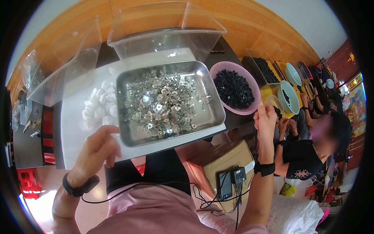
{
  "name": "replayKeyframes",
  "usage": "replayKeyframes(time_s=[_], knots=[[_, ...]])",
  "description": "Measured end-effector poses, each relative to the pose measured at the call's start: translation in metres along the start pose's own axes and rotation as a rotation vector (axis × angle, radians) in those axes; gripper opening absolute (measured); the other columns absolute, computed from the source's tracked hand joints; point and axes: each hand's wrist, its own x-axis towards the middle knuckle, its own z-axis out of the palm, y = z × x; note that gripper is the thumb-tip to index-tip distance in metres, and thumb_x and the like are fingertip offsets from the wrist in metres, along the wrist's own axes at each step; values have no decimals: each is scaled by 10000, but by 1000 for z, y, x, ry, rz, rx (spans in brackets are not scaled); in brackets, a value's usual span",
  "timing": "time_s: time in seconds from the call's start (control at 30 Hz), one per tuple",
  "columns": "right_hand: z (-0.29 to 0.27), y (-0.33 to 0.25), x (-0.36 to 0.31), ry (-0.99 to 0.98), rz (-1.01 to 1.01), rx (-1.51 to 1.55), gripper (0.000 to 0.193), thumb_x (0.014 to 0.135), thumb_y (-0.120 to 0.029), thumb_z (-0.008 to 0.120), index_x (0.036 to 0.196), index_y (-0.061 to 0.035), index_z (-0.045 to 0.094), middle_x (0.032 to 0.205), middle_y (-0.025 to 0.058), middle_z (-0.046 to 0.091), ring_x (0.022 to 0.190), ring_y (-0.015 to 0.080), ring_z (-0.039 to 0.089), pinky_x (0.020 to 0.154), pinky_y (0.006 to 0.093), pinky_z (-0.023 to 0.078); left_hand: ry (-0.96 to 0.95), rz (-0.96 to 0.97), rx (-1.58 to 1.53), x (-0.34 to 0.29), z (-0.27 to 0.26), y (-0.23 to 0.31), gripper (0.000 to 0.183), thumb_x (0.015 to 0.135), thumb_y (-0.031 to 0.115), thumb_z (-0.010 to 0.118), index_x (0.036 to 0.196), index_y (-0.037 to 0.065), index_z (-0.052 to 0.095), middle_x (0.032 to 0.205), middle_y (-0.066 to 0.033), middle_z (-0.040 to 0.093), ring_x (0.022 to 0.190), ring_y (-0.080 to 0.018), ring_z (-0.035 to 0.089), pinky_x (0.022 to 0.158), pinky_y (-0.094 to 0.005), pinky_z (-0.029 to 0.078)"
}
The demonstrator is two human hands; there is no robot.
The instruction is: Assembling small white plastic circular components by manually inserting metal rings and black plastic bits.
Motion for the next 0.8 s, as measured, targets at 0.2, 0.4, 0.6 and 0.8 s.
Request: replayKeyframes(time_s=[0.2, 0.4, 0.6, 0.8], knots=[[13, -2, 0, -104, 136, 98, 301, 962, -347, 576, 898, -55, 542, 626, 26, 549, 441, 50, 422, 364, 202, 280, 12, -5, -87, 7, 4, -1, 383, 973, 201, 482, 1276, -23, 414, 724, -68, 605, 528, -102, 537, 484, -234, 449], [9, 17, 14, -156, 112, 105, 147, 915, -221, 612, 881, -102, 533, 624, -33, 485, 455, 49, 434, 360, 188, 282, 86, 26, -31, 17, 15, -9, 491, 963, 197, 506, 1341, -29, 288, 691, -106, 636, 536, -146, 580, 494, -309, 462], [3, 18, 19, -78, 130, 116, 164, 892, -218, 626, 954, -91, 544, 639, -27, 513, 459, 50, 450, 353, 189, 292, 127, 142, 188, 28, 22, -18, 625, 948, 207, 507, 1413, -48, 176, 663, -125, 649, 492, -199, 591, 503, -318, 478], [5, 12, 15, -81, 92, 138, 139, 870, -188, 614, 920, -78, 545, 628, -11, 512, 441, 55, 432, 344, 198, 289, 127, -57, 58, 29, 20, 0, 658, 931, 224, 543, 1385, -86, 181, 665, -224, 627, 567, -299, 651, 522, -405, 500]])
